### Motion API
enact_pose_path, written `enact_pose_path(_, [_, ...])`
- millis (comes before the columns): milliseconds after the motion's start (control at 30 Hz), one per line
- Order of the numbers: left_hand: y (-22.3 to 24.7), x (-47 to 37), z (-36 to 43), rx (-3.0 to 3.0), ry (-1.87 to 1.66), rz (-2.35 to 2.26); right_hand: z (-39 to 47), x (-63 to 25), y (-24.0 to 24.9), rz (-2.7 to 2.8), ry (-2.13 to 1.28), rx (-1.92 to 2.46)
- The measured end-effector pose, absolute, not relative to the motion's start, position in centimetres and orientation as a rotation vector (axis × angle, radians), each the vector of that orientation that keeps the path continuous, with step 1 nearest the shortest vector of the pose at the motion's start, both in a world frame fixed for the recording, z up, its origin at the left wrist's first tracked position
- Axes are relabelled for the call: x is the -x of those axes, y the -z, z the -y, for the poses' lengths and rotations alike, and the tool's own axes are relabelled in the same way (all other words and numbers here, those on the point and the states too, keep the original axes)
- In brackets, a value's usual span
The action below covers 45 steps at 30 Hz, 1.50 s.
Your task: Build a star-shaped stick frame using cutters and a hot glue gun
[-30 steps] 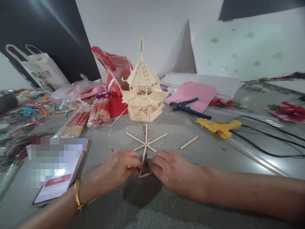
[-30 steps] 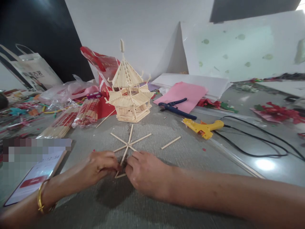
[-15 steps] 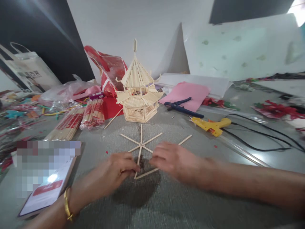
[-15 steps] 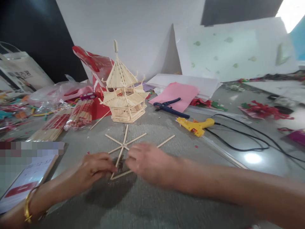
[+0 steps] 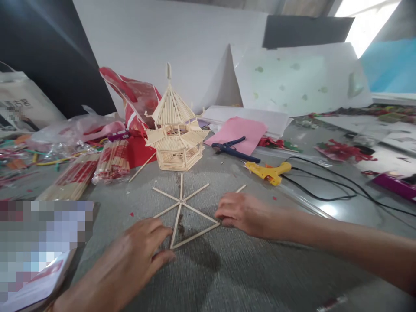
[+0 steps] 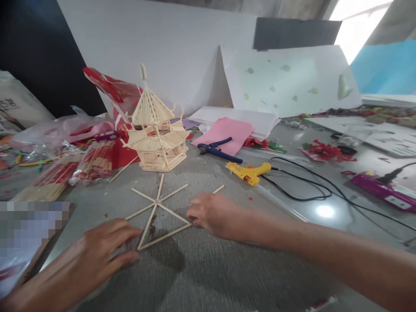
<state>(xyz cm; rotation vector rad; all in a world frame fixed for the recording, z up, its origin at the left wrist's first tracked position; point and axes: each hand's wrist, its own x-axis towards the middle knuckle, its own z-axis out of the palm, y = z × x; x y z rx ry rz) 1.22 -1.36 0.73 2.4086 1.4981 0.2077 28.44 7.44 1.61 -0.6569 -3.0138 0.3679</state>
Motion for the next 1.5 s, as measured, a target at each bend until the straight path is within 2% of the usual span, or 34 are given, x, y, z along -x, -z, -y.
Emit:
enact_pose_path(300, [-0.9,-2.3,1.9,-2.446,-0.179,-1.564,-7.7,-27.5,-1.6,3.108,-0.221,0.625])
enact_pose_path(800, [-0.7,-2.4,2.0,-2.44,-0.177,-1.539,-7.4,-27.5,-1.3,3.099,-0.162,0.57])
enact_pose_path(1500, [-1.3,-2.3,2.3,-2.437,-0.177,-1.56,-6.6,-28.6,-2.4,3.039,-0.374,0.609])
